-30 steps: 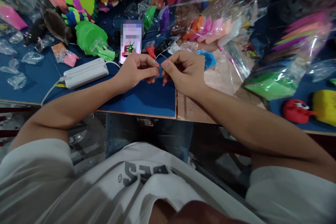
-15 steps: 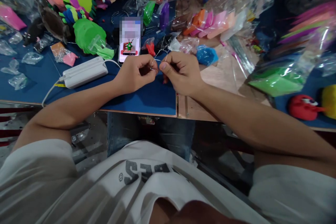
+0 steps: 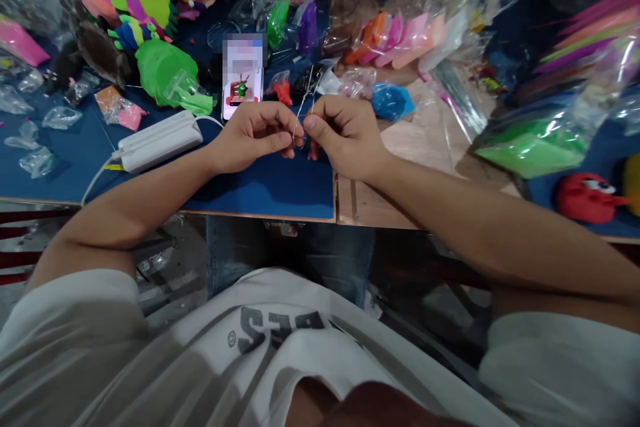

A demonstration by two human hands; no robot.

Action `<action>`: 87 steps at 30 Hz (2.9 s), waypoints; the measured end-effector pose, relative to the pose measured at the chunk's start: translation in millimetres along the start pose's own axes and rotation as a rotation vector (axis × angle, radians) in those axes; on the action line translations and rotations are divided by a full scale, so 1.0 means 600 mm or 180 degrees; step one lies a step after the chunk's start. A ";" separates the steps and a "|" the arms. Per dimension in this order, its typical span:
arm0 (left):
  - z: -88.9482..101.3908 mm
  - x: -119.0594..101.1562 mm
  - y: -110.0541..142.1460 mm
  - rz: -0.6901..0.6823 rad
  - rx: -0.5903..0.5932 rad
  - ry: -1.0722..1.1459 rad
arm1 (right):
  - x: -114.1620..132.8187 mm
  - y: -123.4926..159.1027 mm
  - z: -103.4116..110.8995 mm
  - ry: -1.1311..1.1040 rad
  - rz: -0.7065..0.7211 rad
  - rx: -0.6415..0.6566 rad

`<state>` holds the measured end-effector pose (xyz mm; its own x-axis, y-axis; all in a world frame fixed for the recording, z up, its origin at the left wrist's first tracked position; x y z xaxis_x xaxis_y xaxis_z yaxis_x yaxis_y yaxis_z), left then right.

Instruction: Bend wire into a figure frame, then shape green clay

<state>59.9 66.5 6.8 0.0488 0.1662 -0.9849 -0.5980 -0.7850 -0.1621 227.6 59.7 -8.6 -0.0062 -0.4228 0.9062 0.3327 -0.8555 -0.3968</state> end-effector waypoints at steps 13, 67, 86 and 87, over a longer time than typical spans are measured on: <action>-0.008 -0.001 0.022 -0.0379 -0.0438 -0.0524 | 0.006 -0.003 -0.015 -0.0306 -0.0134 0.0066; 0.006 0.020 -0.004 -0.0038 0.0161 -0.0333 | 0.031 0.014 0.010 0.1223 0.0564 -0.0161; 0.001 -0.019 0.032 -0.1220 -0.0693 -0.2899 | 0.016 0.003 -0.004 0.0313 -0.0027 -0.0083; 0.000 -0.019 0.032 -0.1254 -0.0681 -0.3027 | 0.017 0.003 -0.005 0.0284 -0.0039 -0.0074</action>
<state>47.9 49.7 14.8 -0.4946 0.7601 -0.4214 -0.5181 -0.6472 -0.5592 225.5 53.1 -0.7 -0.0946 -0.4362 0.8949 0.3101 -0.8671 -0.3899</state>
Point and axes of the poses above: each hand's wrist, its own y-axis away from the middle knuckle, its own z-axis out of the back of the hand, x = y × z, the point moved 7 cm from there along -y, towards the middle knuckle, and after that the axes turned 2 degrees about -z, right-handed, at the moved point
